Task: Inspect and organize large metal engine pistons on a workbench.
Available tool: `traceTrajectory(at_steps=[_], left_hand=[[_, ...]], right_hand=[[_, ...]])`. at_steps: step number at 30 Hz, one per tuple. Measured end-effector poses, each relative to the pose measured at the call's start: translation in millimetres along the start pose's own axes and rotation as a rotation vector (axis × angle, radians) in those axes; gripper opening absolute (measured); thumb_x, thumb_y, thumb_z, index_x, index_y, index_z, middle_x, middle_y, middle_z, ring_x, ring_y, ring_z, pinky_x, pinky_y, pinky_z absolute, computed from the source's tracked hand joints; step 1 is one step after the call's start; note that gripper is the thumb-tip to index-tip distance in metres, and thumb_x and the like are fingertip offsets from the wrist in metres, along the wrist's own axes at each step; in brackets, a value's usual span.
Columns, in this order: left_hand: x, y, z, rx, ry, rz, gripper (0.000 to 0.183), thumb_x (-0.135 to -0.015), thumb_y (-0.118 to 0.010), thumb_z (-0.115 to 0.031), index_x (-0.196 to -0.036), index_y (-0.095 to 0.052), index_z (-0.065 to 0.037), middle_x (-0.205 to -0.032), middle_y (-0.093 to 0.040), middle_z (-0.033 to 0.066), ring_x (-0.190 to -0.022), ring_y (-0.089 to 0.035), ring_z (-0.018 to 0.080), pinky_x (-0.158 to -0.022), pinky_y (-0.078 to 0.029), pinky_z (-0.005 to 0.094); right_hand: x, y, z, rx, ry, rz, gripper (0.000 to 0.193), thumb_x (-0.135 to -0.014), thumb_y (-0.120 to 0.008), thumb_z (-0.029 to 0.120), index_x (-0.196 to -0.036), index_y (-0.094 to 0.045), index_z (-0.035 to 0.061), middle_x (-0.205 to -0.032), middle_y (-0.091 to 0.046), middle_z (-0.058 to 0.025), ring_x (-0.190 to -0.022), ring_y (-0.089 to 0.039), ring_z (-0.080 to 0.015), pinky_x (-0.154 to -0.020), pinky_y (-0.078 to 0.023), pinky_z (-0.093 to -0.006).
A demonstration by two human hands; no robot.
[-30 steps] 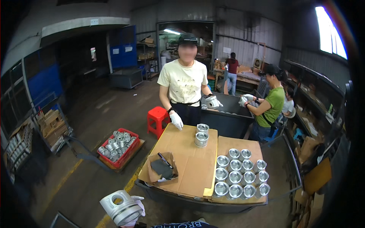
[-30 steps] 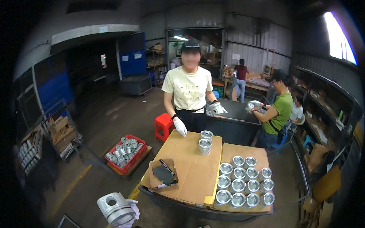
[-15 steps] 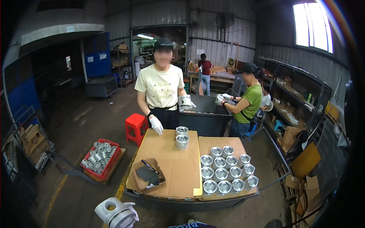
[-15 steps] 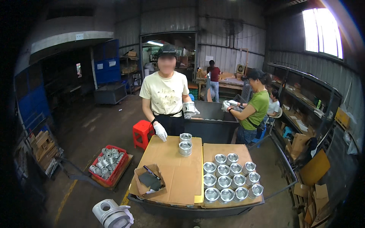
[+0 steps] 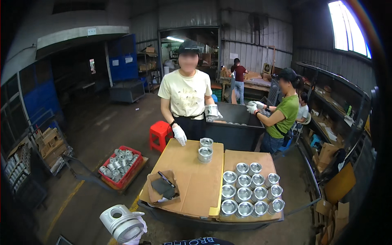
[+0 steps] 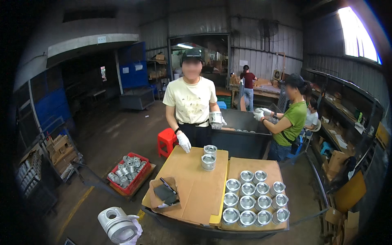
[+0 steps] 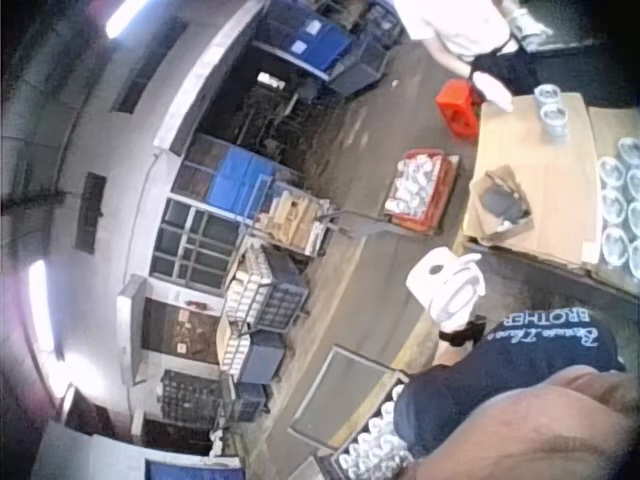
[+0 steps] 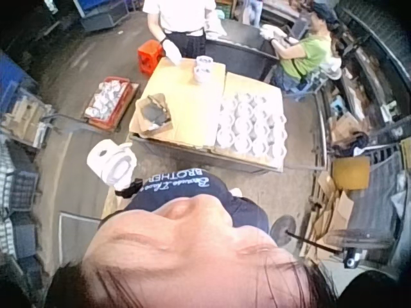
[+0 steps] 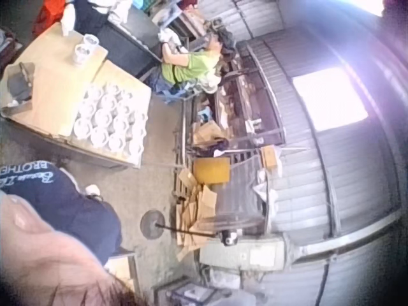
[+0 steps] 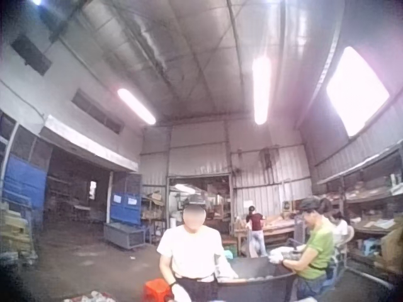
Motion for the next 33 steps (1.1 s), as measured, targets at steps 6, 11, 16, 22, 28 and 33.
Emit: traceTrajectory(at_steps=[6,11,16,22,28,33], left_hand=[[-13.7,-51.3,-45.6,0.019,0.530,0.166,0.034,-0.084,-0.055,-0.004,-0.108,-0.053,0.020,-0.092,-0.061,0.0249,-0.069,-0.061,0.0247,-0.060,-0.052,0.0302],[-14.8,-32.1,-29.1,-0.224,0.321,0.462,0.035,-0.084,-0.053,-0.004,-0.110,-0.053,0.020,-0.090,-0.062,0.0246,-0.067,-0.060,0.0233,-0.058,-0.050,0.0291],[13.6,34.1,5.0,0.311,0.830,0.244,0.074,-0.089,-0.053,-0.051,-0.115,-0.049,0.018,-0.082,-0.064,0.0239,-0.064,-0.065,0.0298,-0.059,-0.057,0.0371],[20.0,27.0,22.9,0.612,0.867,0.230,0.042,-0.092,-0.058,-0.029,-0.115,-0.053,0.005,-0.107,-0.060,0.0281,-0.077,-0.067,0.0313,-0.064,-0.058,0.0419],[31.0,5.6,2.7,0.551,0.766,0.311,0.034,-0.098,-0.049,-0.026,-0.122,-0.049,-0.002,-0.120,-0.057,0.0284,-0.089,-0.066,0.0292,-0.073,-0.058,0.0411],[64.5,1.4,14.3,0.605,0.809,0.291,0.089,-0.080,-0.062,-0.056,-0.129,-0.041,0.014,-0.087,-0.063,0.0226,-0.076,-0.064,0.0299,-0.058,-0.050,0.0335]], right_hand=[[-5.4,5.3,2.1,-0.016,0.000,0.007,0.023,-0.082,-0.058,0.029,-0.082,-0.070,0.0096,-0.083,-0.066,-0.0192,-0.083,-0.063,-0.0356,-0.073,-0.049,-0.0443],[-7.6,34.2,-7.5,0.015,-0.021,-0.011,0.023,-0.082,-0.058,0.029,-0.082,-0.070,0.0094,-0.083,-0.066,-0.0193,-0.083,-0.063,-0.0356,-0.073,-0.049,-0.0442],[-66.8,14.8,-53.7,0.535,0.424,-0.356,0.015,-0.073,-0.056,0.018,-0.071,-0.067,0.0087,-0.078,-0.065,-0.0172,-0.070,-0.062,-0.0345,-0.067,-0.049,-0.0455],[-143.6,143.4,20.6,0.769,0.610,-0.386,0.015,-0.074,-0.056,0.018,-0.072,-0.067,0.0085,-0.078,-0.065,-0.0171,-0.070,-0.062,-0.0342,-0.067,-0.049,-0.0453],[-166.7,167.5,43.5,0.860,0.720,-0.355,0.015,-0.074,-0.056,0.018,-0.072,-0.067,0.0082,-0.078,-0.065,-0.0169,-0.070,-0.062,-0.0338,-0.067,-0.049,-0.0450],[-113.0,73.9,-1.8,0.692,0.611,-0.342,0.015,-0.075,-0.056,0.018,-0.073,-0.067,0.0080,-0.078,-0.065,-0.0168,-0.070,-0.062,-0.0335,-0.067,-0.049,-0.0447]])
Point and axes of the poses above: each hand's wrist, its own x-axis away from the middle knuckle, its own y-axis out of the back of the hand, z = x × y, the point moved 7 cm from there along -x, towards the middle knuckle
